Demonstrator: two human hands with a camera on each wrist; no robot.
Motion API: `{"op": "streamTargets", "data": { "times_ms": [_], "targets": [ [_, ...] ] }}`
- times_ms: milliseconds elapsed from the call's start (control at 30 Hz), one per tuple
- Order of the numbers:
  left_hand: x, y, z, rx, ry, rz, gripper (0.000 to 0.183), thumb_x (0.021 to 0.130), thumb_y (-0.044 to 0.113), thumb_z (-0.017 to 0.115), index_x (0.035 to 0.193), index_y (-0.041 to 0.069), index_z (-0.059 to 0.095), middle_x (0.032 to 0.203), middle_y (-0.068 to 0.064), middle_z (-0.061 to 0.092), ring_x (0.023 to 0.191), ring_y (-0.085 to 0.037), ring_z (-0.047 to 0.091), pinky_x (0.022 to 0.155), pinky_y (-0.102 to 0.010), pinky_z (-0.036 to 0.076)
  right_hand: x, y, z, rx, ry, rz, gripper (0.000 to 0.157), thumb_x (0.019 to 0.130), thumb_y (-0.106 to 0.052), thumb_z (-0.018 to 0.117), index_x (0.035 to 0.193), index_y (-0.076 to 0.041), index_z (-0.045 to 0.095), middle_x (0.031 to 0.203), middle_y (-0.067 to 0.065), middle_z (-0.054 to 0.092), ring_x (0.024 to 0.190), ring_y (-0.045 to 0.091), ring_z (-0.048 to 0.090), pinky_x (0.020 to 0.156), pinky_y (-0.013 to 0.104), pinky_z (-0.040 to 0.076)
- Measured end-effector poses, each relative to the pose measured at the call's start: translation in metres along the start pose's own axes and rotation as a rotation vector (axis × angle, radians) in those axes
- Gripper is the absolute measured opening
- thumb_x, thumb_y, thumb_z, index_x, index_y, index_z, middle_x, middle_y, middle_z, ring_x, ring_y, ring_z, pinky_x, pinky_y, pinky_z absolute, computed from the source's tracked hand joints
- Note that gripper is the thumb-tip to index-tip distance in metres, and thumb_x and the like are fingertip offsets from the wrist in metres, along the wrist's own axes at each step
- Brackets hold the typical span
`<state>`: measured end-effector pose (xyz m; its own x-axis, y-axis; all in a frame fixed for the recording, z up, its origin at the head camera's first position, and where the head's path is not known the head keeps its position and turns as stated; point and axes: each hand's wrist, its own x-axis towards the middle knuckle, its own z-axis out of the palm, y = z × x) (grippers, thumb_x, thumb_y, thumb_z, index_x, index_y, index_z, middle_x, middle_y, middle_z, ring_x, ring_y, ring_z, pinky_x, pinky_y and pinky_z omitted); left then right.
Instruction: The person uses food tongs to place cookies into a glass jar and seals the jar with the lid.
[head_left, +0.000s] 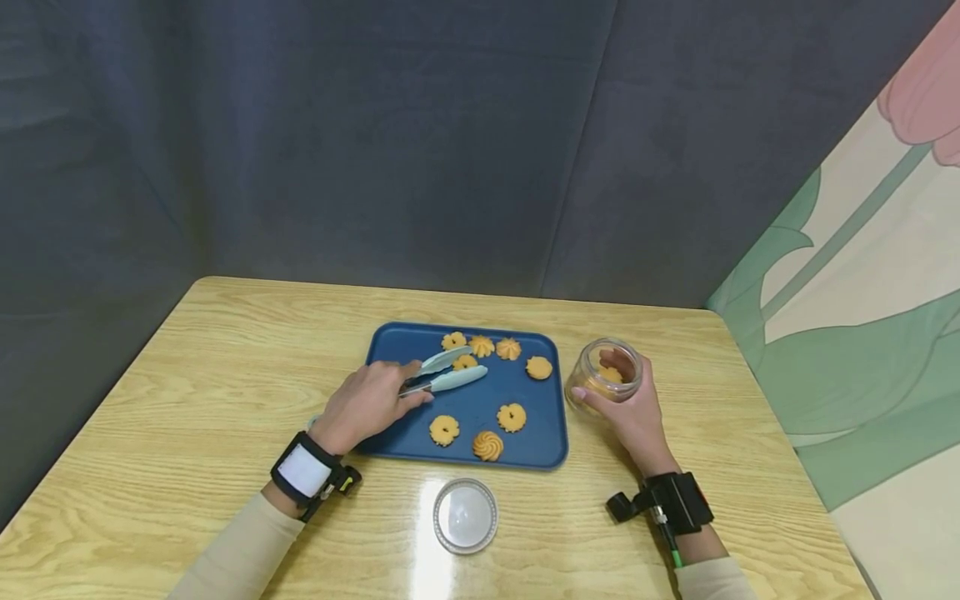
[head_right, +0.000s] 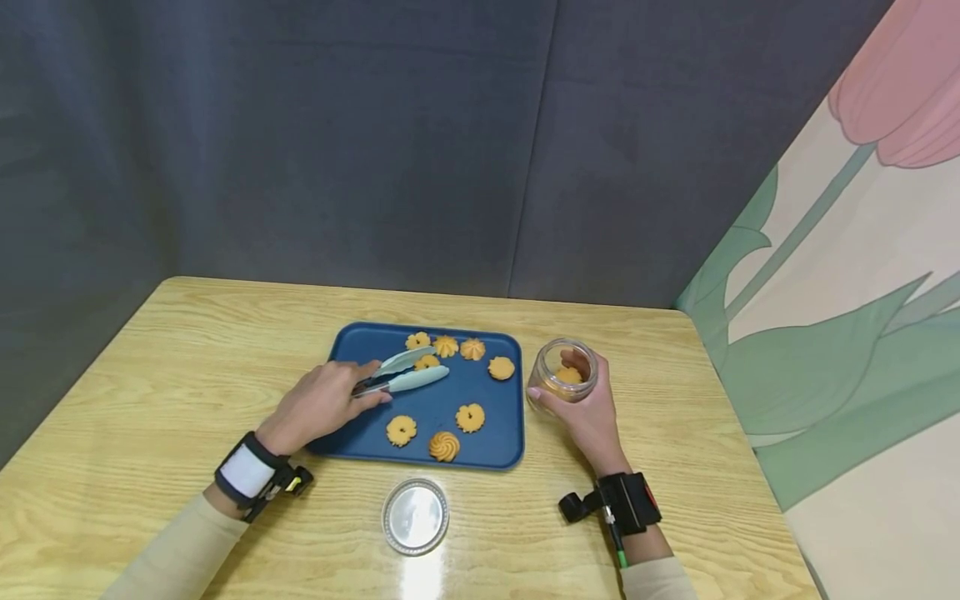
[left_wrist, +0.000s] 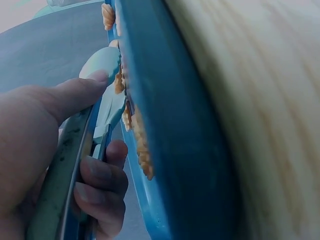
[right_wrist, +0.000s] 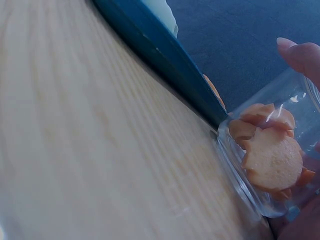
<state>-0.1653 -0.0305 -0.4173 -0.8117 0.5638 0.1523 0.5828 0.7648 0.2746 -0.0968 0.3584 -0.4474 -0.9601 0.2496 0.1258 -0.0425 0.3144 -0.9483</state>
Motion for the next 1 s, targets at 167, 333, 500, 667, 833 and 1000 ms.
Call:
{"op": "streamTargets", "data": {
  "times_ms": [167,333,500,667,833,1000],
  "targets": [
    [0.001,0.0,-0.003,-0.004,-0.003,-0.006,0.058,0.098,0.049,0.072,0.137,0.006,0.069,0.062,0.003,0.045,0.051,-0.009,0.04,0.046,-0.023,0.025,0.0,-0.001,0.0,-0.008,0.001,-0.004,0.088,0.086,-0.018,0.089,0.155,-0.02,0.034,0.153,0.009,0.049,0.14,0.007,0.046,0.104,0.008,0.038],
    [0.002,0.0,-0.006,-0.007,0.001,-0.008,0.059,0.098,0.049,0.071,0.139,0.005,0.068,0.061,0.004,0.041,0.049,-0.009,0.037,0.046,-0.023,0.024,0.0,-0.001,-0.001,-0.015,0.002,0.005,0.088,0.086,-0.018,0.089,0.155,-0.019,0.034,0.153,0.006,0.05,0.141,0.007,0.045,0.105,0.008,0.038],
    [0.002,0.001,-0.008,-0.015,0.013,-0.009,0.06,0.098,0.049,0.072,0.139,0.005,0.068,0.06,0.004,0.041,0.048,-0.008,0.035,0.045,-0.023,0.023,0.0,-0.001,-0.001,-0.008,0.003,0.002,0.088,0.086,-0.018,0.089,0.155,-0.02,0.034,0.153,0.009,0.05,0.141,0.008,0.046,0.104,0.008,0.038],
    [0.004,0.002,-0.01,-0.02,0.008,-0.009,0.061,0.099,0.049,0.071,0.141,0.006,0.066,0.058,0.006,0.036,0.046,-0.008,0.034,0.045,-0.023,0.024,0.0,0.0,0.0,-0.001,-0.001,0.003,0.088,0.086,-0.018,0.089,0.155,-0.021,0.034,0.154,0.009,0.05,0.142,0.01,0.046,0.104,0.008,0.038],
    [0.007,0.004,-0.013,-0.022,0.006,-0.007,0.06,0.099,0.049,0.071,0.141,0.006,0.066,0.058,0.007,0.036,0.047,-0.008,0.038,0.046,-0.023,0.026,0.001,0.001,0.0,-0.005,-0.001,0.006,0.088,0.086,-0.018,0.089,0.155,-0.021,0.034,0.153,0.007,0.05,0.142,0.009,0.045,0.104,0.008,0.038],
    [0.008,0.007,-0.015,-0.023,0.014,0.006,0.059,0.099,0.049,0.071,0.14,0.006,0.067,0.057,0.007,0.034,0.046,-0.008,0.037,0.046,-0.023,0.024,0.0,0.001,0.0,-0.002,0.003,0.005,0.088,0.086,-0.018,0.089,0.155,-0.021,0.034,0.153,0.007,0.05,0.141,0.009,0.046,0.104,0.008,0.038]
  ]
}}
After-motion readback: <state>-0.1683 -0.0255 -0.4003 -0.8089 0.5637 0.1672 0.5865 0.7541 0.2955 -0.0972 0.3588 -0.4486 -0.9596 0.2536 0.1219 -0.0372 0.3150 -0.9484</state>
